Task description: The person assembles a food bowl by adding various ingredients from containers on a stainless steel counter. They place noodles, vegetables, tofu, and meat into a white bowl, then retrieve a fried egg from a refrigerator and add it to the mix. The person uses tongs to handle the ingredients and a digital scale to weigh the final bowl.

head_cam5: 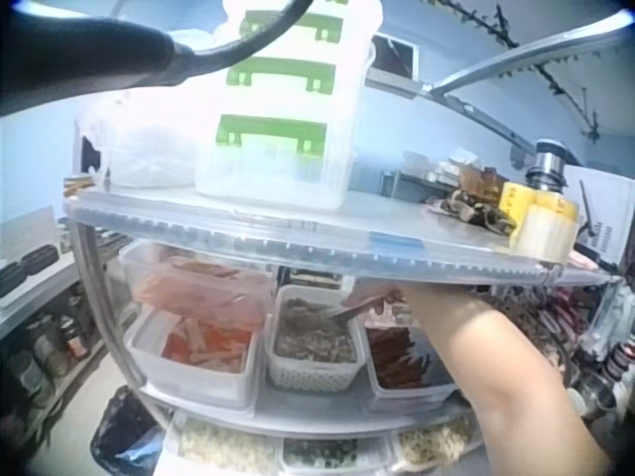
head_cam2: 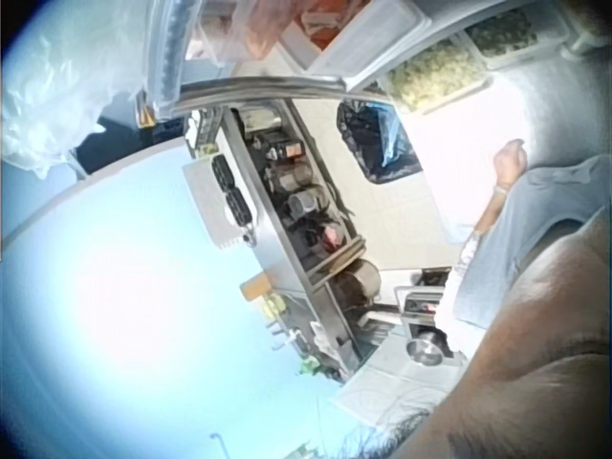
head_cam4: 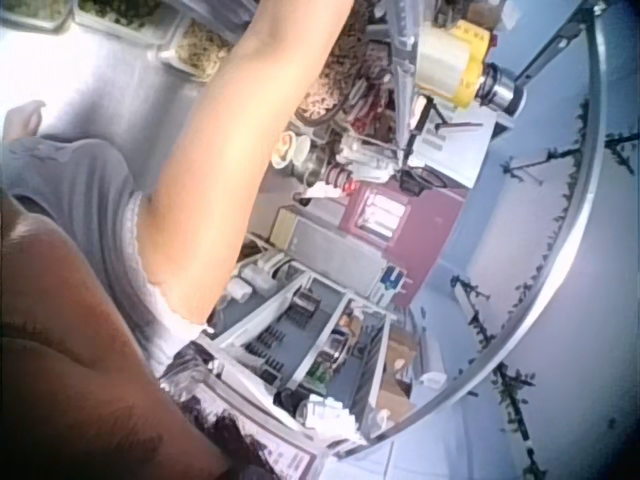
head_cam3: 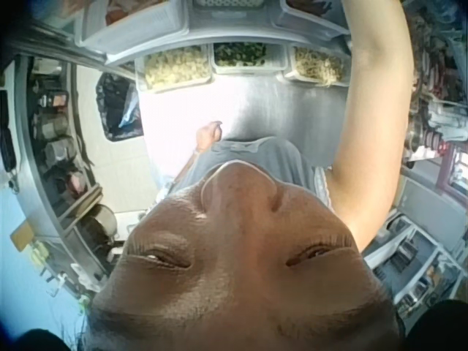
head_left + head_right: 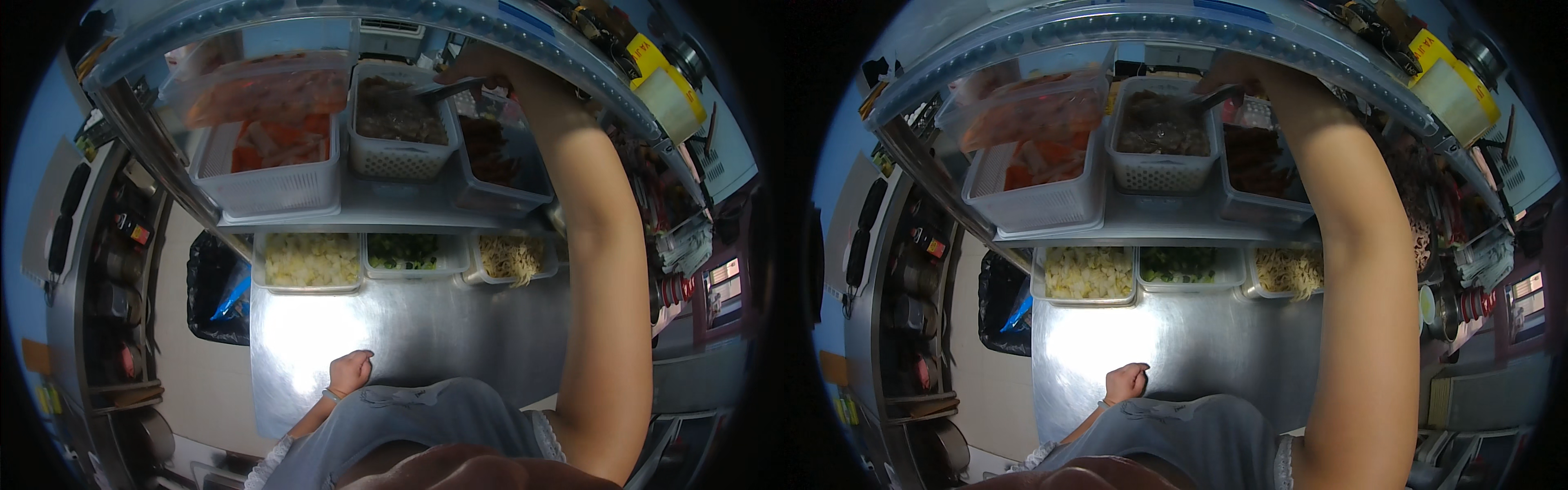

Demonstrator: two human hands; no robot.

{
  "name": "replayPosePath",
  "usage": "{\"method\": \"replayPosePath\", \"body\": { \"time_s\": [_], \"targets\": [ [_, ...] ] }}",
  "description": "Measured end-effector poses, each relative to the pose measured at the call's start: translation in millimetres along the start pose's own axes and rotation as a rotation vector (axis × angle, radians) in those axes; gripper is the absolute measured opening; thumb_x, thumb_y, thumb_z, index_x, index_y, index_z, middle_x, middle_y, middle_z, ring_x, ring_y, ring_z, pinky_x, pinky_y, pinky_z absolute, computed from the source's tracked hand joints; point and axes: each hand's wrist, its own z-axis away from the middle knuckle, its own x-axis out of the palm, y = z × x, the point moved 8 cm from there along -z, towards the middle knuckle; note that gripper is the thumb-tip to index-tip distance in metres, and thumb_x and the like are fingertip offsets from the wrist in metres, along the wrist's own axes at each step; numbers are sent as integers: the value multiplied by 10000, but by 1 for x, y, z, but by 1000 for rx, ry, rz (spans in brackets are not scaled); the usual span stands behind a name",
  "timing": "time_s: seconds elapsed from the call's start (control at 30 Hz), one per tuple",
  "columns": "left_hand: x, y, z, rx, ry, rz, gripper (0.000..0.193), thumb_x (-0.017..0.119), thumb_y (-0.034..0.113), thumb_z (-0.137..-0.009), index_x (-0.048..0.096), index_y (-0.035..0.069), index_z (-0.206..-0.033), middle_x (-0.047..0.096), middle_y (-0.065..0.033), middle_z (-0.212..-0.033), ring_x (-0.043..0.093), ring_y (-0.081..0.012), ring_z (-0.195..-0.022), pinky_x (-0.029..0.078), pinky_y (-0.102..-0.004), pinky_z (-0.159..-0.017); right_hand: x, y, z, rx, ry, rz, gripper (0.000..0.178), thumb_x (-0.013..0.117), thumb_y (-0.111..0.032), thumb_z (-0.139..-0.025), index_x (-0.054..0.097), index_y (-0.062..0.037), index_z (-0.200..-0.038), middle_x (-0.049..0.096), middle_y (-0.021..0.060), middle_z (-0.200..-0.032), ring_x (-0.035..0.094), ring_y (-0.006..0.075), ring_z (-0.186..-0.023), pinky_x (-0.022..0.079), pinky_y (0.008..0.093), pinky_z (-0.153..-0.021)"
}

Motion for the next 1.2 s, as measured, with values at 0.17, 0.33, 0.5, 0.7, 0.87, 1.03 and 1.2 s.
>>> {"method": "replayPosePath", "body": {
  "time_s": [0.17,0.33,0.5,0.7,0.87,1.03,1.2],
  "targets": [
    [2,1,1,14,11,12,123,548,65,-724,653,101,-778,637,-74,-710,607,-246,-584,491,-328,-530,19,29,-33,-16,-26,-199,375,635,-440,-772,657,-67,-796,567,40,-589,409,81,-436,322,254,-410],
    [4,0,2,26,12,12,119,551,63,-725,651,97,-779,635,-78,-705,606,-249,-582,489,-329,-528,35,41,-44,-143,-109,-303,326,635,-412,-772,670,-89,-746,622,24,-680,380,66,-436,320,243,-410],
    [2,1,2,26,11,4,112,555,75,-736,652,94,-789,634,-83,-709,605,-252,-585,487,-332,-528,31,37,-16,-381,-102,-351,296,589,-347,-820,666,-63,-852,641,43,-742,473,87,-499,387,280,-461],
    [3,1,1,8,-12,-10,109,554,83,-743,649,92,-796,633,-87,-711,604,-253,-588,486,-337,-538,18,19,40,-650,233,56,304,584,-303,-832,619,-102,-1057,657,45,-832,621,173,-797,470,320,-726],
    [4,-2,3,17,7,-10,112,553,86,-743,649,96,-800,631,-87,-710,604,-254,-593,486,-335,-545,11,-7,104,-588,325,448,365,593,-321,-822,569,-163,-1151,636,72,-912,603,201,-862,461,334,-758],
    [5,-3,4,12,4,-6,115,551,88,-742,649,95,-803,629,-89,-707,604,-255,-595,485,-335,-545,-3,14,120,-485,198,152,451,630,-331,-795,544,-134,-1192,619,97,-1021,598,212,-894,456,330,-813],
    [10,0,2,27,-18,-1,116,550,87,-744,649,94,-802,630,-90,-710,604,-255,-595,485,-335,-546,-19,48,80,-549,551,195,406,570,-390,-839,594,-100,-1122,637,117,-954,613,213,-778,491,332,-730]
  ]
}}
